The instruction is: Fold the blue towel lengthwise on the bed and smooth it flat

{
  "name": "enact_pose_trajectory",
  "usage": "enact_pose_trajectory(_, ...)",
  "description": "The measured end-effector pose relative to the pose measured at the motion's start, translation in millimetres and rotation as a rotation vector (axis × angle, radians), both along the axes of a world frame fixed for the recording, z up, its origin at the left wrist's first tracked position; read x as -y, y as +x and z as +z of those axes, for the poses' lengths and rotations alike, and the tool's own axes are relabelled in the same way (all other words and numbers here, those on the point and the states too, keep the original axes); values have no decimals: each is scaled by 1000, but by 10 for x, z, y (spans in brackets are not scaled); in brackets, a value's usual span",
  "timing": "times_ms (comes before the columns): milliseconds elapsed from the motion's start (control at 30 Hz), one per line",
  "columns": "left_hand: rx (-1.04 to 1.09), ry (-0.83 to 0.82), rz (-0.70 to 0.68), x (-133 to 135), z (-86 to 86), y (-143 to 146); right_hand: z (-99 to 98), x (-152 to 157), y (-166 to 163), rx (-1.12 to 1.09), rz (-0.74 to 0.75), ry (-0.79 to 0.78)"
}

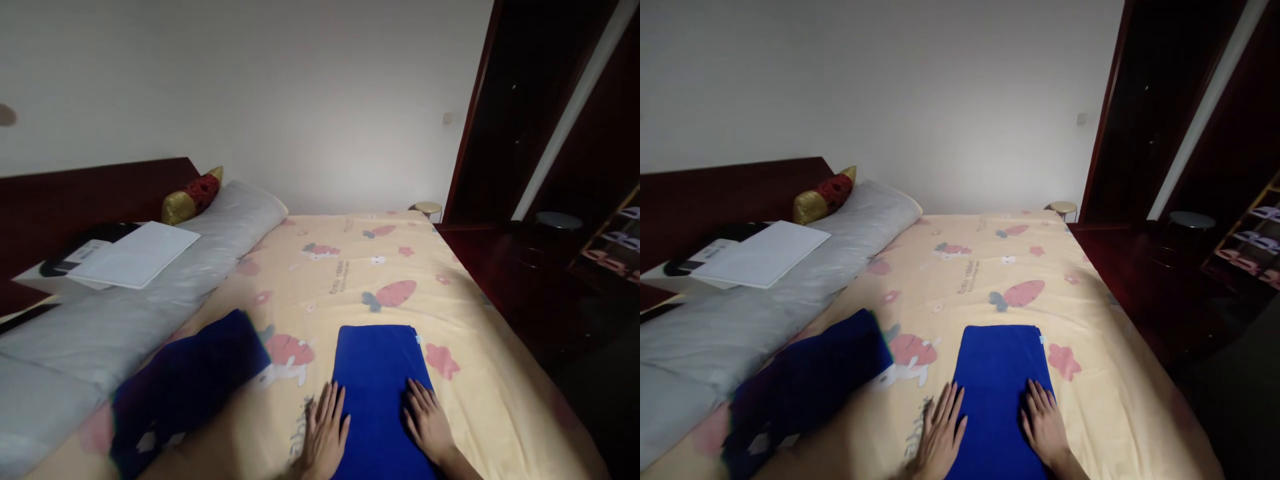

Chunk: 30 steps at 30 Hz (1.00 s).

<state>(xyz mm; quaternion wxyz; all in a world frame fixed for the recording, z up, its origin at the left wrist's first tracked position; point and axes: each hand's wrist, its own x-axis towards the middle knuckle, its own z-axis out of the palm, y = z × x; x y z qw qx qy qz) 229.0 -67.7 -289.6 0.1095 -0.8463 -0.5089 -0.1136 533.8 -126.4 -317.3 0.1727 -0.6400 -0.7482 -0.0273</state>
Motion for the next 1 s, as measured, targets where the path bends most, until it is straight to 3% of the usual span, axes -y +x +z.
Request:
enact_pose_trajectory(167, 14, -61, -112, -309, 75, 549, 219, -721, -500, -39, 105, -43)
enact_pose_trajectory(267, 29, -65, -92, -499, 9, 714, 197, -984, -478, -36, 183, -77)
enact_pose_trajectory(333, 38, -67, -61, -561, -51, 703, 111, -1053, -236, -35, 164, -91)
enact_pose_trajectory(467, 53, -81, -92, -580, -138, 563, -101, -1069, 403, -43, -75, -93)
enact_pose_trajectory(533, 85, -73, -101, -620, -160, 552, -144, -1097, 521, -38, -152, -72)
enact_pose_trajectory(667, 173, -53, -61, -908, -152, 773, -48, -1287, 111, -40, -107, -14)
enact_pose_trajectory(767, 166, -70, -89, -1238, -109, 989, 54, -1490, -362, -49, 88, -45)
enact_pose_trajectory(833, 134, -94, -111, -1431, -93, 1036, 82, -1599, -498, -53, 185, -85)
enact_pose_trajectory(900, 104, -128, -111, -1564, -109, 980, 69, -1655, -422, -57, 187, -117)
enact_pose_trajectory(1000, 125, -122, 55, -1656, -191, 786, -14, -1630, -21, -65, 0, -126)
